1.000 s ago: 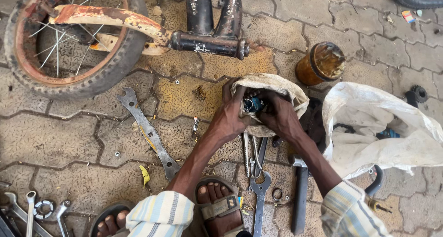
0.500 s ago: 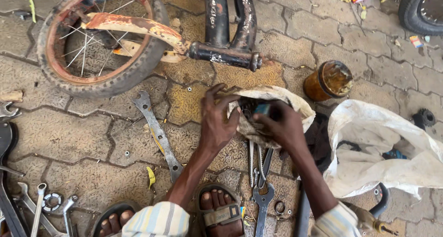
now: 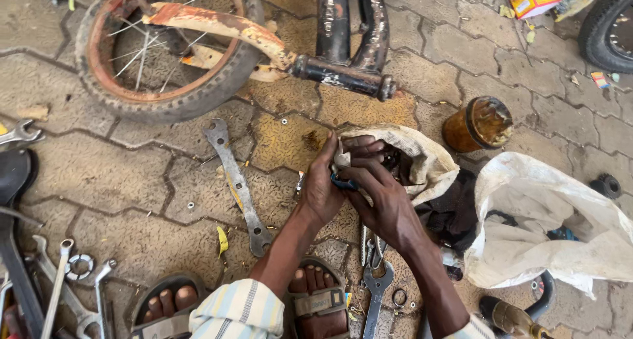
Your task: The person retrieves ball bearings from a cloth bag and places them one by one into the head tube of a bicycle fork. They then insert a metal cone and adjust the components by hand.
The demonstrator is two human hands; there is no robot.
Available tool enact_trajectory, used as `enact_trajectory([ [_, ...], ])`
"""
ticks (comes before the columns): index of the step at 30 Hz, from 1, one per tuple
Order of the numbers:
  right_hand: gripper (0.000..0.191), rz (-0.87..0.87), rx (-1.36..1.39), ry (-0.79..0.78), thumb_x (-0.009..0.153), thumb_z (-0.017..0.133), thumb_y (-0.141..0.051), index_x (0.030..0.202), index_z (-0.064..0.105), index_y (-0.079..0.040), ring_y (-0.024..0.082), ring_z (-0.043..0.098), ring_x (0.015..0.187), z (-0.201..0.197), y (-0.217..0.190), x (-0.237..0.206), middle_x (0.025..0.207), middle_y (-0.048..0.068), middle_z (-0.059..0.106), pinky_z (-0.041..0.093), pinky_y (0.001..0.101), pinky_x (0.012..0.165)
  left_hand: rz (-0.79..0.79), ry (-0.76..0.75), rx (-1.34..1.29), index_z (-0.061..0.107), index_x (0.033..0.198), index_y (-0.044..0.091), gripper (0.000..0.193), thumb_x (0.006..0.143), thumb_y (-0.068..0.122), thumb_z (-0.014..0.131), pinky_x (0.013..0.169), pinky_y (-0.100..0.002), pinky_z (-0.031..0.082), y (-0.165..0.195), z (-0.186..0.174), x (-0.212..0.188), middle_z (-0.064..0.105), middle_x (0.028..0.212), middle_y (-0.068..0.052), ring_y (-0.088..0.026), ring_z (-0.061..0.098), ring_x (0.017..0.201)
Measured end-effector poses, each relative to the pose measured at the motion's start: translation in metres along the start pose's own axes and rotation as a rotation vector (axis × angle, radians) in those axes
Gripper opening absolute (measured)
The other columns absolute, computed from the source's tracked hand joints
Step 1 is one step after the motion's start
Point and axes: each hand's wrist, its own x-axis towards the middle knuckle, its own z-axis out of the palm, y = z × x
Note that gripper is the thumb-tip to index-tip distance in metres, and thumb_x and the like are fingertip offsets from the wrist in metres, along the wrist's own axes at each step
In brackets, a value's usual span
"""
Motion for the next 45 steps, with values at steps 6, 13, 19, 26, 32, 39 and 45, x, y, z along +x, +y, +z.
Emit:
enact_trajectory([
  [6,0.051,0.346,0.536,0.167,0.084,0.070,0.006,0.129,0.050,-0.008,0.026,0.068,0.120,0.013,-0.009,0.002,0.126,0.012,0.065,0.060,0.0372,0.101,0.074,-0.055,0.083,0.069,0.120,0.001,0.061,0.099,0.057,0.056,0.101,-0.041,0.058,0.005,-0.006,-0.005,0.074,0.124,-0.014,-0.023,0.071,0.113],
  [13,0.032,0.370,0.443,0.334,0.089,0.066,0.008,0.118,0.058,-0.004,0.024,0.072,0.112,0.018,-0.005,0.003,0.121,0.014,0.069,0.057,0.0387,0.101,0.137,0.016,0.042,0.068,0.122,0.002,0.057,0.095,0.051,0.065,0.101,-0.042,0.057,0.004,-0.016,-0.003,0.074,0.116,-0.013,-0.023,0.072,0.109],
  [19,0.028,0.464,0.390,0.402,0.090,0.069,0.001,0.116,0.059,-0.004,0.025,0.075,0.108,0.015,0.005,0.013,0.118,0.013,0.071,0.059,0.0393,0.097,0.286,0.191,0.508,0.071,0.108,0.003,0.030,0.090,0.027,0.074,0.084,-0.040,0.068,-0.009,-0.022,0.004,0.075,0.105,-0.012,-0.020,0.076,0.093],
  [26,0.027,0.481,0.367,0.446,0.086,0.069,-0.001,0.112,0.064,-0.005,0.028,0.071,0.108,0.038,0.000,0.012,0.115,0.014,0.067,0.061,0.0409,0.096,0.318,0.505,0.882,0.073,0.100,0.005,0.024,0.102,0.025,0.059,0.051,-0.032,0.048,-0.009,-0.024,0.014,0.072,0.083,-0.010,-0.015,0.058,0.059],
  [32,0.030,0.559,0.501,0.435,0.082,0.074,-0.007,0.110,0.064,-0.008,0.023,0.072,0.109,0.055,-0.018,0.010,0.116,0.010,0.071,0.060,0.0406,0.093,0.310,0.357,0.342,0.063,0.099,0.007,0.028,0.103,0.033,0.053,0.071,-0.037,0.064,0.017,-0.021,0.004,0.073,0.087,-0.010,-0.018,0.072,0.075],
  [39,0.030,0.513,0.348,0.535,0.087,0.075,-0.007,0.114,0.063,-0.007,0.022,0.071,0.098,0.047,-0.013,0.023,0.110,0.010,0.070,0.067,0.0373,0.087,0.259,0.400,0.689,0.071,0.100,0.008,0.030,0.091,0.037,0.070,0.068,-0.038,0.058,0.015,-0.016,0.000,0.073,0.089,-0.007,-0.019,0.067,0.075],
  [45,0.024,0.455,0.248,0.461,0.084,0.075,-0.006,0.106,0.067,-0.008,0.019,0.071,0.096,0.045,-0.012,0.027,0.106,0.008,0.069,0.066,0.0346,0.081,0.395,0.340,1.013,0.071,0.098,0.007,0.022,0.093,0.028,0.067,0.071,-0.032,0.059,0.028,-0.027,0.013,0.074,0.090,-0.008,-0.017,0.069,0.077],
])
